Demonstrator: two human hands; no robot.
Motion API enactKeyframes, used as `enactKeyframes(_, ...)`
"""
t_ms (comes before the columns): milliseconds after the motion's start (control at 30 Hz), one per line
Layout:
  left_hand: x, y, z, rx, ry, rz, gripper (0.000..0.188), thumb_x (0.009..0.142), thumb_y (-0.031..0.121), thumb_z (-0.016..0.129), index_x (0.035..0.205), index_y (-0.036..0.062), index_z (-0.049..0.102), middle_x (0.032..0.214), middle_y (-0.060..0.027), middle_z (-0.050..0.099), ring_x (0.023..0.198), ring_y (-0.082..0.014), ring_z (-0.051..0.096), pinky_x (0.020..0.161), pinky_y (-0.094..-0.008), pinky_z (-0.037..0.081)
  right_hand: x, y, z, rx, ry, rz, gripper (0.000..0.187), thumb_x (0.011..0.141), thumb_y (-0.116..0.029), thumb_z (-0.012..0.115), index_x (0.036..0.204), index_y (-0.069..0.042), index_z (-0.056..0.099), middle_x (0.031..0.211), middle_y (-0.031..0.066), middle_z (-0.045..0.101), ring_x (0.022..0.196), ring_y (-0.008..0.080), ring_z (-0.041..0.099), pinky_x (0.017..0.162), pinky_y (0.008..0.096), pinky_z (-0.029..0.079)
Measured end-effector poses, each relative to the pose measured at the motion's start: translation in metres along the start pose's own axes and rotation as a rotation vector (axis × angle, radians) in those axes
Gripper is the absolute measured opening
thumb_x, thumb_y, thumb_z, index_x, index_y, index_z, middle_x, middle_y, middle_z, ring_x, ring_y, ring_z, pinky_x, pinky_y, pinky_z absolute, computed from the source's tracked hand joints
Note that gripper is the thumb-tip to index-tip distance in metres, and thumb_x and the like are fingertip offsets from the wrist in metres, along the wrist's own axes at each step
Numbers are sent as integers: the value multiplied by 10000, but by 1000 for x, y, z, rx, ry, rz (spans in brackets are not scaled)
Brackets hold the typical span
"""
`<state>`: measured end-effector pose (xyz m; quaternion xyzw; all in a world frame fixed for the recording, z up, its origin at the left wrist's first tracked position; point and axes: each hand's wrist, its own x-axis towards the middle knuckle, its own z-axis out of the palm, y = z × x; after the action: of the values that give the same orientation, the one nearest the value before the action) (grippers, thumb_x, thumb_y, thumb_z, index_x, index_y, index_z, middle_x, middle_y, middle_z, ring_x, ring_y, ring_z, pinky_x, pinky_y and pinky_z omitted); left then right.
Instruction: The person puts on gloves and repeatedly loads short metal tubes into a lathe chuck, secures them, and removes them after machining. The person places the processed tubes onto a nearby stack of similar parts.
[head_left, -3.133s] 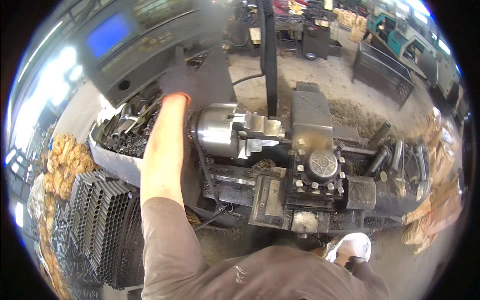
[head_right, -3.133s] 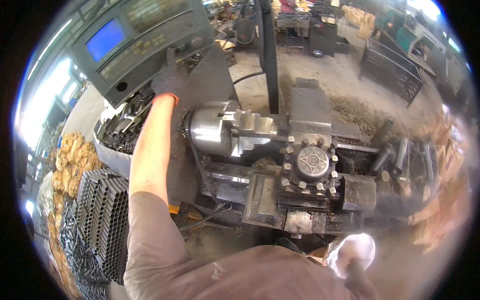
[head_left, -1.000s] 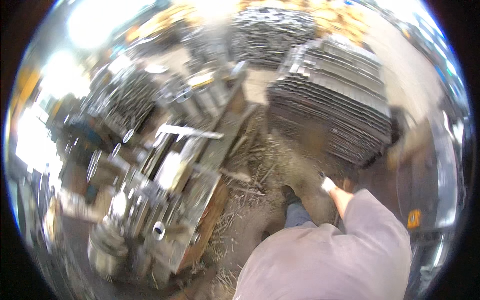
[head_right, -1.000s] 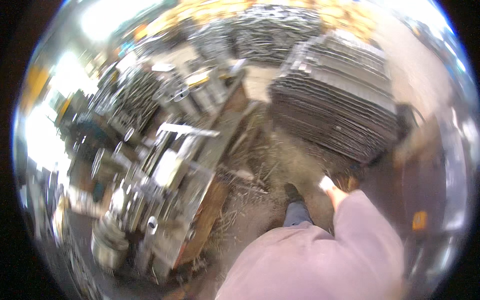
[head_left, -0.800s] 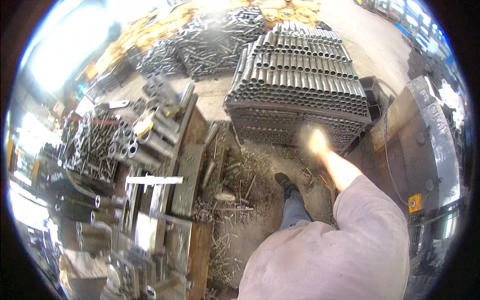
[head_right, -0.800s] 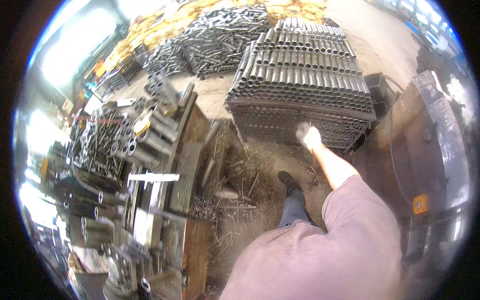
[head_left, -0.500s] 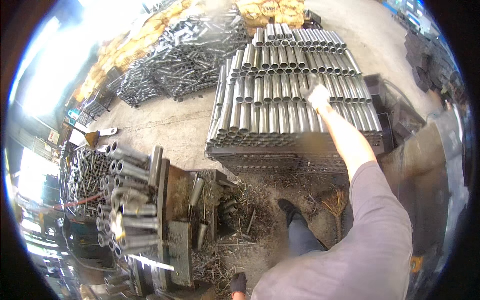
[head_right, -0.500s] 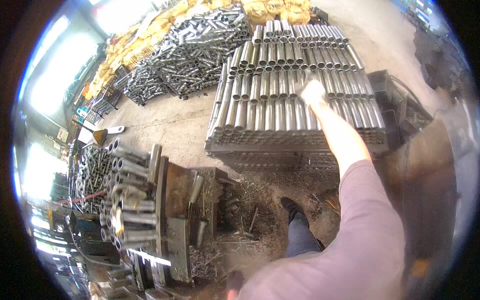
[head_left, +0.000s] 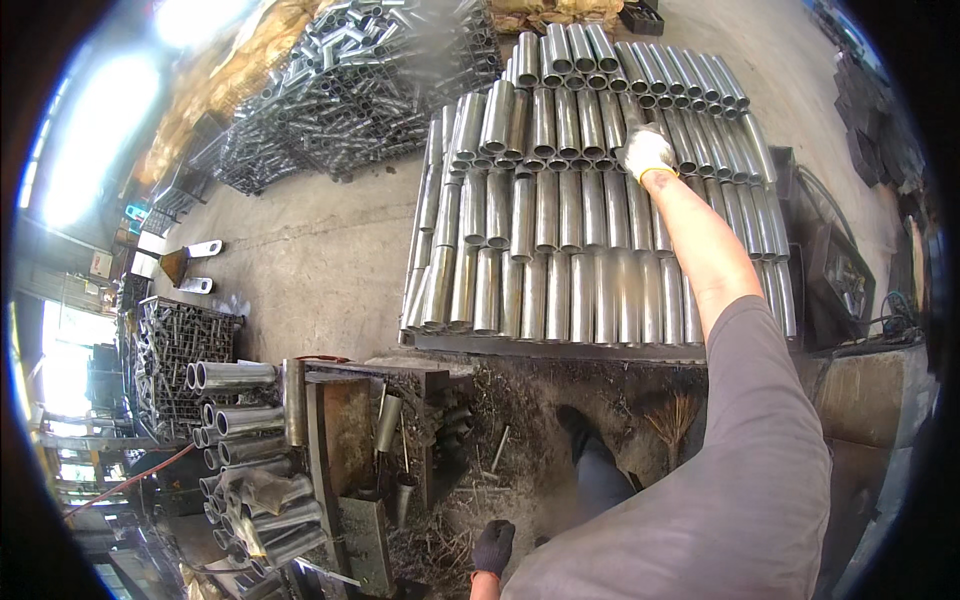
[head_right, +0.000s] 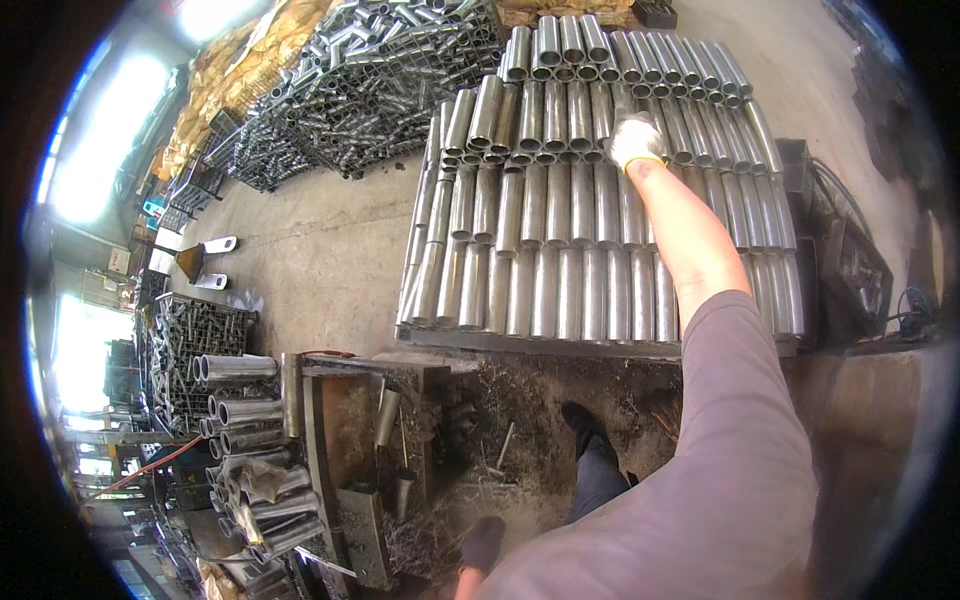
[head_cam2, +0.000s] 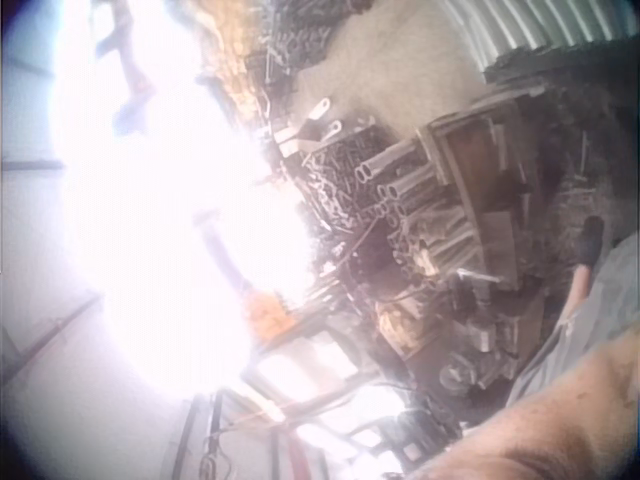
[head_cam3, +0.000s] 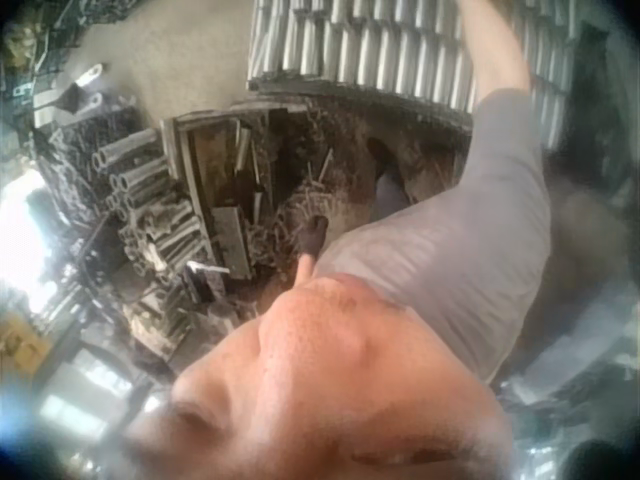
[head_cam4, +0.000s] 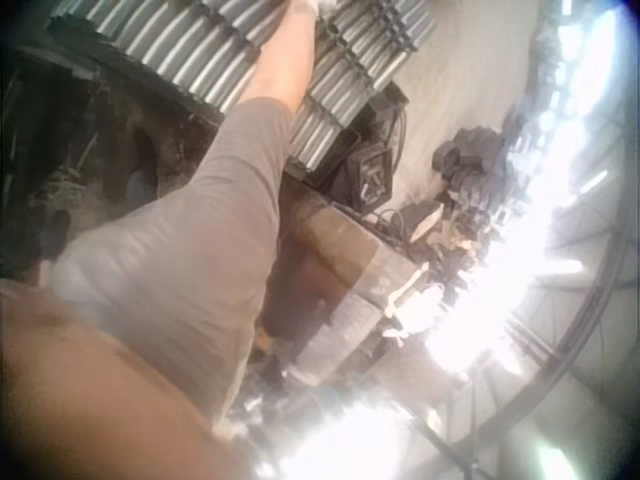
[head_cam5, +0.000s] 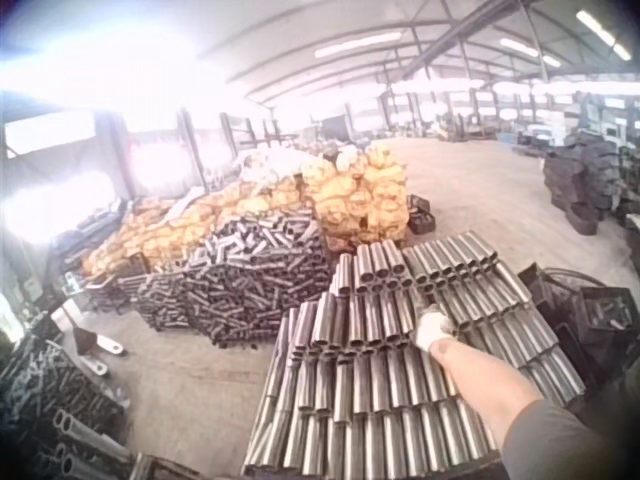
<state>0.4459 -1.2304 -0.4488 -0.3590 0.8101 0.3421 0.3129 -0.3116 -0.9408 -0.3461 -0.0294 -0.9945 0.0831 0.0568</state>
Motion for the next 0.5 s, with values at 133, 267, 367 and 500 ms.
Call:
enactKeyframes(133, 4, 1, 0, -61, 69, 40, 494, 997, 494, 624, 1298, 113, 713, 1213, -198, 755, 1152, -372, 720, 980, -443, 549, -17, 23, -11, 411, 68, -51, 757, 873, -310, 703, 1571, -122, 479, 1357, 302, 657, 1254, 435, 648, 1037, 469, 541)
enactKeyframes(267, -5, 8, -4, -214, 73, 34, 519, 1014, 472, 624, 1363, 93, 682, 1277, -200, 735, 1200, -348, 708, 1012, -432, 539, -129, 57, -34, 1242, -255, 7, 614, 952, -108, 568, 1562, -70, 510, 1234, 161, 712, 799, 153, 681, 653, 309, 567)
enactKeyframes(367, -17, 17, -8, -900, -114, 3, 529, 1063, 424, 613, 1423, 38, 632, 1318, -137, 719, 1206, -276, 709, 1032, -408, 546, -266, 42, -40, 1600, -435, 311, 500, 1059, -59, 495, 1557, -106, 512, 1167, 146, 709, 702, 162, 661, 547, 304, 588)
enactKeyframes(500, -58, 19, -15, -1520, -493, 299, 536, 1087, 404, 605, 1477, 38, 569, 1363, -118, 672, 1250, -241, 658, 1091, -411, 518, -486, -25, -55, 1735, -943, -319, 697, 1033, -546, 619, 1479, -16, 546, 1241, 164, 706, 847, 217, 731, 656, 320, 613)
